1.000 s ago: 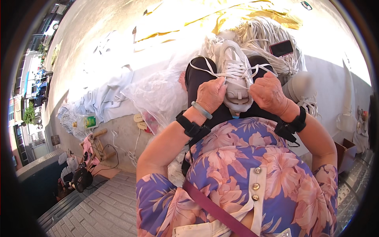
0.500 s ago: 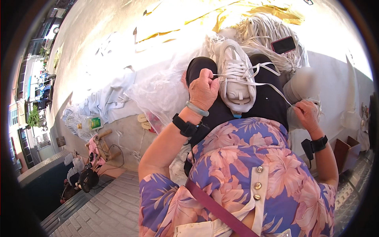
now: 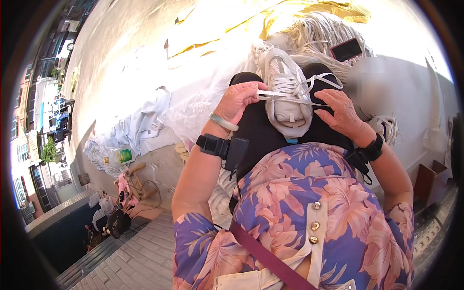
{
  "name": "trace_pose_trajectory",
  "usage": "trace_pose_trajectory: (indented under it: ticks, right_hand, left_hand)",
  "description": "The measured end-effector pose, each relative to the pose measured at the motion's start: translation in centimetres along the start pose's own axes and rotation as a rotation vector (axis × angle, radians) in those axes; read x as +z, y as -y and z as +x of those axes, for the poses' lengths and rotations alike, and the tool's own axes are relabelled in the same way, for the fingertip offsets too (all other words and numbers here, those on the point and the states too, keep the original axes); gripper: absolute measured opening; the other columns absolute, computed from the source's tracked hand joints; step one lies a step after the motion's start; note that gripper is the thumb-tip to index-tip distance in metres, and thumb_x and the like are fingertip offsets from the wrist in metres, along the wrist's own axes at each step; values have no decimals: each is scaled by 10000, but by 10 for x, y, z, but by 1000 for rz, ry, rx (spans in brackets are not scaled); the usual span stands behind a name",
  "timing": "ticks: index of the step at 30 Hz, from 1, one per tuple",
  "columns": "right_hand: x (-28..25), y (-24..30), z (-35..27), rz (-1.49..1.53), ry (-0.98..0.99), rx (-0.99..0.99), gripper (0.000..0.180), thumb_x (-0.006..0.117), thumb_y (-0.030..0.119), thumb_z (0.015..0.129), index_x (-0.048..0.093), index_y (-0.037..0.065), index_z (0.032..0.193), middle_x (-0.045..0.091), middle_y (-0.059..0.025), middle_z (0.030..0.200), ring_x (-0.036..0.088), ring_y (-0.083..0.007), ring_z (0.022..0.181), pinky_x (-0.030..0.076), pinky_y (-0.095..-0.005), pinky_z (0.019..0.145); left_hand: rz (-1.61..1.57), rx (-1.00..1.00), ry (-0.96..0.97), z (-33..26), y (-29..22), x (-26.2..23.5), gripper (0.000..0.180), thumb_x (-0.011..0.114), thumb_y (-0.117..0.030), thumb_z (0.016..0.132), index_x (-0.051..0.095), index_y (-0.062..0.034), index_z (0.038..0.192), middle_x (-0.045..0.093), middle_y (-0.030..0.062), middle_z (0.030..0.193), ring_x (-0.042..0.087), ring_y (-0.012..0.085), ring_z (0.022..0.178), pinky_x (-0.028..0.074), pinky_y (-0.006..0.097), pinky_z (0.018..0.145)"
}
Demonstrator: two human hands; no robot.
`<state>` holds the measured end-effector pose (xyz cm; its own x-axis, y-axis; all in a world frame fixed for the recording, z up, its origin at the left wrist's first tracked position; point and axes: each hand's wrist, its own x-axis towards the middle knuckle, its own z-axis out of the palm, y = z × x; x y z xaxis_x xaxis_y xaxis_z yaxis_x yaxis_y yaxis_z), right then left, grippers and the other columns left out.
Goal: Threading and tying laces onto multiple pairs of white athletic shoes.
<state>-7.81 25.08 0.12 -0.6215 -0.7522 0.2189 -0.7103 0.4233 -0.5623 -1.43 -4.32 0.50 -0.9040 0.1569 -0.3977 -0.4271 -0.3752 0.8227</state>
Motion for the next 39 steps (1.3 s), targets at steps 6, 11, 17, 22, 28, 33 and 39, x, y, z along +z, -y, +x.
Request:
trace_pose_trajectory:
  ticks: [6,11,17,22,28,33,39]
  right_hand:
    - [6,0,9,144,89,36,190,592,125,753,550,43,919,553,-102,710,557,-300,716,430,-380,633]
    - [-10,-7,-15,166,126,21,52,562,86,777,549,36,777,542,-114,685,549,-315,679,428,-387,590]
    - [-28,-26,-45,136,78,92,75,567,91,790,522,32,774,500,-105,644,513,-303,593,405,-363,547]
    - [-11,0,-11,92,120,90,383,663,333,706,498,49,905,546,-92,790,554,-281,739,424,-372,625]
    - [21,26,29,-116,-5,20,476,628,410,677,458,50,936,542,-101,893,544,-275,846,433,-384,699]
    - [29,22,28,-85,10,125,376,614,334,676,488,42,876,550,-129,844,559,-300,810,439,-416,697]
    - [39,10,20,40,-35,205,204,553,200,686,514,30,793,551,-161,765,558,-345,752,440,-440,673]
  left_hand:
    - [215,-22,4,3,-9,13,232,603,-227,810,625,-12,897,585,79,972,515,114,880,407,255,799]
    - [357,35,13,7,2,-4,131,674,-125,709,577,-38,692,557,79,963,499,110,871,401,236,783]
    - [625,75,-135,17,23,3,212,709,-122,583,579,-6,702,578,57,848,521,108,736,432,244,722]
    - [1041,603,-324,18,17,39,144,658,-96,669,595,-60,794,584,50,882,530,183,860,426,308,759]
    - [1416,809,-286,31,38,81,86,596,-107,681,634,-69,748,578,85,989,502,267,983,367,394,825]
    - [1434,800,-356,41,50,79,89,605,-116,674,634,-64,741,575,91,996,498,276,993,372,400,825]
    - [1424,725,-327,39,49,79,122,628,-136,658,631,-64,757,572,103,1010,499,289,1008,374,401,828]
